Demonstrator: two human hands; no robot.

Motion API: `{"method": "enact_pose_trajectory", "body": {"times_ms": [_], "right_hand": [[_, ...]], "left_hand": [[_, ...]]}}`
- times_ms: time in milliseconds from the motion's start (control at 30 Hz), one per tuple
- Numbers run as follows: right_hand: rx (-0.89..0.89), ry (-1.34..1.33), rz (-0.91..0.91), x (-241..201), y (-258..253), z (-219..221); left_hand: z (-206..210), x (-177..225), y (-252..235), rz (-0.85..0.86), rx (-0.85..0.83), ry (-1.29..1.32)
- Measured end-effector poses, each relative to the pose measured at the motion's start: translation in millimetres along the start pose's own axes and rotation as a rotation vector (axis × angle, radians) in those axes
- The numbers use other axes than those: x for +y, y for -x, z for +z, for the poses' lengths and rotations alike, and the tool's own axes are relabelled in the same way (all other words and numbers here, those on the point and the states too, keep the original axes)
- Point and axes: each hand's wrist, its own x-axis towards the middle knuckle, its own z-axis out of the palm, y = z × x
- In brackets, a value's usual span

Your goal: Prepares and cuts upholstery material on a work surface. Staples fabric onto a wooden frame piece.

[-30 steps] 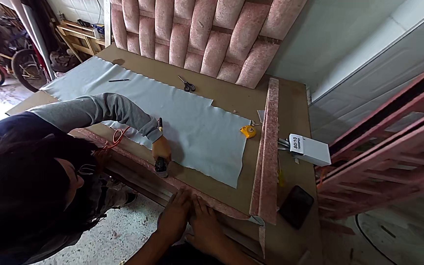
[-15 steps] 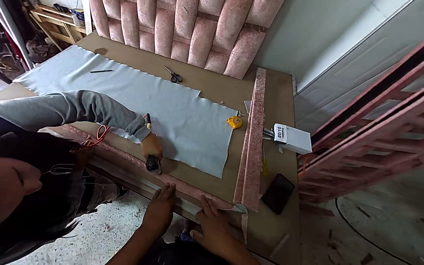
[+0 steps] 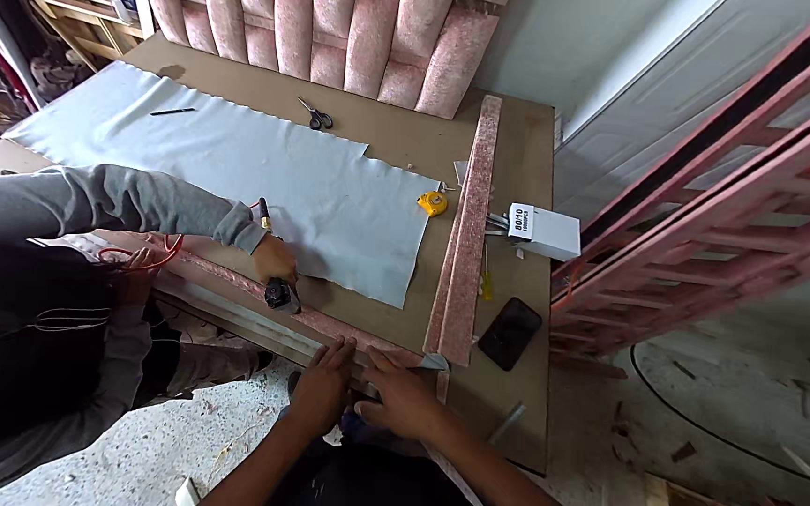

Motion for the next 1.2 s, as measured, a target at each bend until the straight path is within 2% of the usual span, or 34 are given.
{"method": "enact_pose_trajectory", "body": {"times_ms": [167,267,400,500,600,667,700,767,833,900,967,1067,1200], "right_hand": [[0.177,0.024,0.088,14,28,2],[0.124,0.052,0.135,29,37,22],[0.068,0.090,0.153,27,42,42],[0.068,0.091,0.164,21,40,42],[0.070,0.051,0.131,23,42,46],[0.153,-0.105,0.060,33,53,43],[0.251,-0.249,0.046,43,59,43],[0.497,-0.514,0.136,65,73,49],[0.723,-0.617,0.283,96,77,56],[0.790,-0.606,0.375,122,73,56],[0.787,-0.498,0.374,132,65,49],[0.770,-0.377,0.302,131,56,51],[0.907,-0.236,0.125,140,45,74]], "left_hand": [[-4,4,0,-0.015,-0.038,-0.062],[-2,5,2,-0.007,-0.030,-0.076],[-9,11,0,-0.013,-0.029,-0.065],[-11,32,-7,0.057,0.023,0.051],[12,53,-12,0.128,0.003,0.161],[28,62,-12,0.124,0.042,0.144],[31,66,-11,0.100,0.054,0.128],[30,77,-11,0.038,0.029,0.090],[29,91,-15,-0.013,0.020,0.038],[31,109,-22,-0.079,0.023,-0.009],[34,127,-29,-0.143,0.013,-0.063],[47,144,-27,-0.208,-0.040,-0.103],[52,151,-22,-0.231,-0.067,-0.101]]}}
